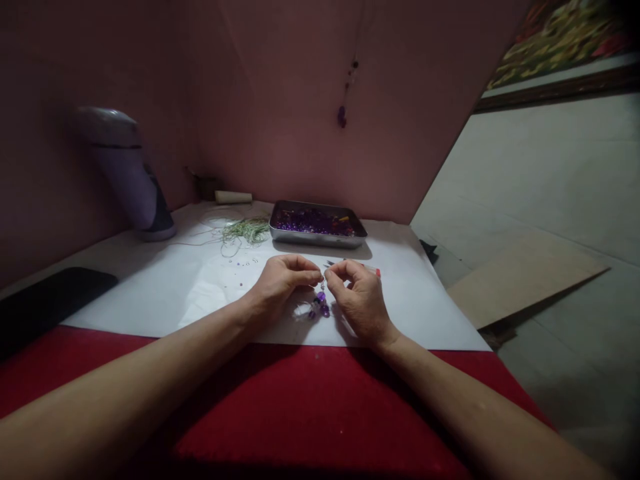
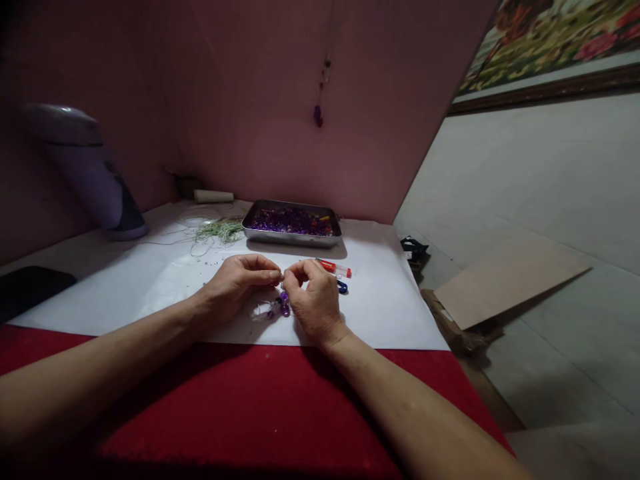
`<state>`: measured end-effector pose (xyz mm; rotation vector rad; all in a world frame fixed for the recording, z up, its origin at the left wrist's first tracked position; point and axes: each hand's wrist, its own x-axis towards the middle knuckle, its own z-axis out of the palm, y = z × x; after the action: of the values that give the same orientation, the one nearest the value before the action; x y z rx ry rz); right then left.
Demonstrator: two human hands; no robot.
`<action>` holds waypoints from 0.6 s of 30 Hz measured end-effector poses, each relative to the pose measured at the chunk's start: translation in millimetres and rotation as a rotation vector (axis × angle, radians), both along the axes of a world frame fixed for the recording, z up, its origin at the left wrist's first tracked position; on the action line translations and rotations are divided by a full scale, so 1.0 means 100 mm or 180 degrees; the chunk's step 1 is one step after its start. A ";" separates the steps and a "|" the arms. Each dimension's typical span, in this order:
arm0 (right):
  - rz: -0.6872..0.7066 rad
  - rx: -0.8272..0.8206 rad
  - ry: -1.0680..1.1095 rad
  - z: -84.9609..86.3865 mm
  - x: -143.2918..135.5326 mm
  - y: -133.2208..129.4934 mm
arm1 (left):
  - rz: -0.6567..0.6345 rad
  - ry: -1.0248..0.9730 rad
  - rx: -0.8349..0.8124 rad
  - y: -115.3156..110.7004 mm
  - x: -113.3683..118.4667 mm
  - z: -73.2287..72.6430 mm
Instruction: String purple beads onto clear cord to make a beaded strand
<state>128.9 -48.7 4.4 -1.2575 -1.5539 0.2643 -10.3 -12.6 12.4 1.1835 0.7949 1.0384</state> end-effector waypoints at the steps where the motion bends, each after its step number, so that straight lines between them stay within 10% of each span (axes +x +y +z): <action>1: 0.0024 -0.0035 0.0049 0.00 0.00 0.00 | 0.0002 0.0037 0.0026 0.00 0.00 0.00; 18: 0.0189 -0.0236 0.0421 0.02 0.00 0.02 | -0.0087 0.0546 0.0025 -0.02 0.00 0.03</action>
<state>129.2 -47.1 6.1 -1.2272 -1.4806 0.4382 -10.1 -14.7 15.1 1.2992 0.9064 0.9269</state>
